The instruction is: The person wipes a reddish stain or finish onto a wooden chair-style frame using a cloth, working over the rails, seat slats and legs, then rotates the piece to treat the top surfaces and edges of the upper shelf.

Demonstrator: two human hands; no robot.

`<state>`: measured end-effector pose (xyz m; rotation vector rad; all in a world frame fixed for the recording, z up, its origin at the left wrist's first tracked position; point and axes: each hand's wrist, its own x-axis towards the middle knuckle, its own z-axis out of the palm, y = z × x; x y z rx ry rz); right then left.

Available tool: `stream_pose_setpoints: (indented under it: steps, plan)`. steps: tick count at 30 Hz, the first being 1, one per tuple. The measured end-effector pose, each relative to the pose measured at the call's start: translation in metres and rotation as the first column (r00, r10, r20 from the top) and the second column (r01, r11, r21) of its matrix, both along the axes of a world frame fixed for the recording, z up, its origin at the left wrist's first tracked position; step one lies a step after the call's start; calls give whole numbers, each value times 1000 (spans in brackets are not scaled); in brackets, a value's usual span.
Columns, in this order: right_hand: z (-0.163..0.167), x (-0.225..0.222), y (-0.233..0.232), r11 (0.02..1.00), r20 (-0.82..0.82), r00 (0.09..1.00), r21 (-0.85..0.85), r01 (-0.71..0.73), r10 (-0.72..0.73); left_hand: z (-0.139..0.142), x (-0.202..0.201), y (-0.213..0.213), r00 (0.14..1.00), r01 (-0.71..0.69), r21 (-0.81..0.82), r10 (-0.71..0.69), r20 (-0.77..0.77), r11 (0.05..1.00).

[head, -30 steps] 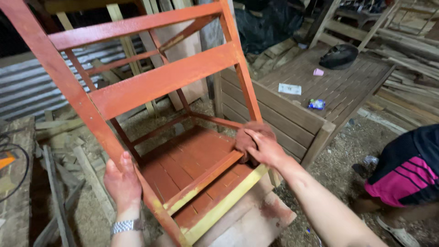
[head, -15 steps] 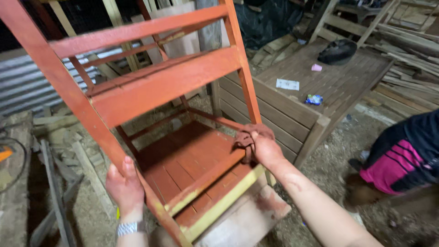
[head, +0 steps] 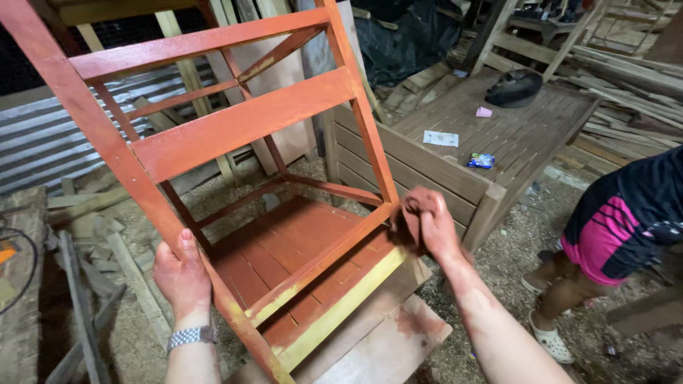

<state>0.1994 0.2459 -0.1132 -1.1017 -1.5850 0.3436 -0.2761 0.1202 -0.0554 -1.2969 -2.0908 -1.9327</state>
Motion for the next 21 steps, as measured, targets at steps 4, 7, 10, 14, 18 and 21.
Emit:
stream_pose_setpoints:
  steps: [4, 7, 10, 14, 18, 21]
  plan:
    - [50, -57, 43, 981, 224, 963, 155, 114, -147, 4, -3, 0, 1000, -3, -30, 2, -23, 1000]
    - [59, -92, 63, 948, 367, 874, 113, 297, -318, 6, -4, -1, 1000, -3, -30, 2, -18, 1000]
    - [42, -102, 60, 910, 414, 814, 106, 401, -407, 6, -4, -1, 1000, 5, -28, -5, 9, 1000]
    - [11, -84, 46, 920, 273, 882, 31, 392, -385, 2, -3, -2, 999, 23, -5, -23, 22, 1000]
    - [-20, -52, 39, 944, 210, 927, -46, 327, -311, -1, -1, -2, 1000, 19, 0, -19, 19, 1000]
    - [-40, -22, 27, 929, 217, 934, -180, 322, -282, -1, 1, 0, 999, -27, -32, 26, -32, 999]
